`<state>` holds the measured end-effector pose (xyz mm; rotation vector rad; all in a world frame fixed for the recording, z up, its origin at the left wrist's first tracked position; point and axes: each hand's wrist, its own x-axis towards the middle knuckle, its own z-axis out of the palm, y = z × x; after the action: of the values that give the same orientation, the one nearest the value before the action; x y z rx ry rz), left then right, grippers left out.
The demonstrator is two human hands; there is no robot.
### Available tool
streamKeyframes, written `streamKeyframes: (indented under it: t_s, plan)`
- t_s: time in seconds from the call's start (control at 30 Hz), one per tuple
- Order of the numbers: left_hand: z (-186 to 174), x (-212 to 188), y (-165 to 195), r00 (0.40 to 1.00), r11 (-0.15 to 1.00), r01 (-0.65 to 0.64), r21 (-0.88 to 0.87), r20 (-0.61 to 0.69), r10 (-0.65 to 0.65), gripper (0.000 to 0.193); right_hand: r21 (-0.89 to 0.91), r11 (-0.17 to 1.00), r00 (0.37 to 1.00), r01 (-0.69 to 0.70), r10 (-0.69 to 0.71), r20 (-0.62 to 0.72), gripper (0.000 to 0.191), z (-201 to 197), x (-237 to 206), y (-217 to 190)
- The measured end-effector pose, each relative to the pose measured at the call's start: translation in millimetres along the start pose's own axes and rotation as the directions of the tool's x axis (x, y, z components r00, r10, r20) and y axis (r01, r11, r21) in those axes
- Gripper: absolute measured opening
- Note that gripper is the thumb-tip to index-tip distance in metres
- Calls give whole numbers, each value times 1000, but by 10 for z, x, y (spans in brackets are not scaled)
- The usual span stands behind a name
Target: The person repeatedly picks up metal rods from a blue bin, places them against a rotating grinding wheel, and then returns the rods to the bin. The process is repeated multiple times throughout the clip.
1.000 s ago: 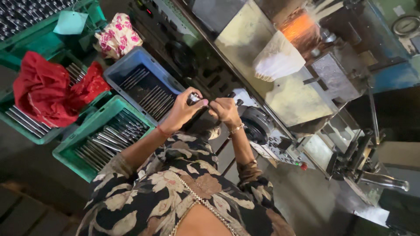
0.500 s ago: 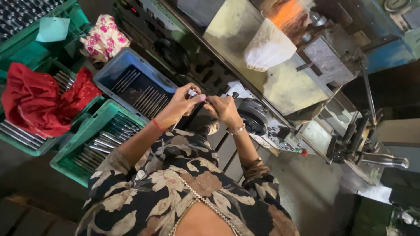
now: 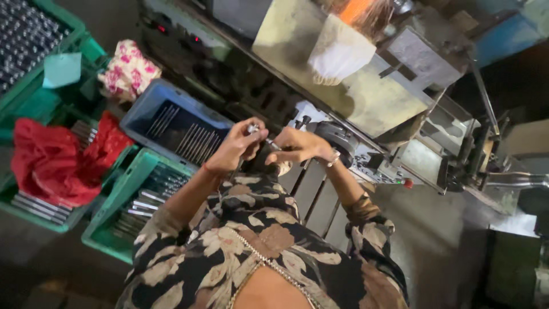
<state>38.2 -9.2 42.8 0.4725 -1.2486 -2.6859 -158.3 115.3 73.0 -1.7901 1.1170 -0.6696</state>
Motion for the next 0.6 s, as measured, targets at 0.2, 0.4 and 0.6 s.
streamKeyframes:
  t_s: [0.2, 0.4, 0.6]
  plan:
    - [-242, 42, -53, 996, 996, 91, 18, -13, -90, 14, 208, 976, 982, -63, 98, -163, 30, 297, 23, 114]
    - [-354, 130, -167, 990, 987, 138, 77, -43, -135, 14, 322, 947, 950, -14, 113, -290, 30, 514, 7, 138]
    - [-508, 432, -342, 980, 983, 186, -5, 79, -185, 12, -15, 992, 872, -125, 102, -478, 51, 446, -54, 79]
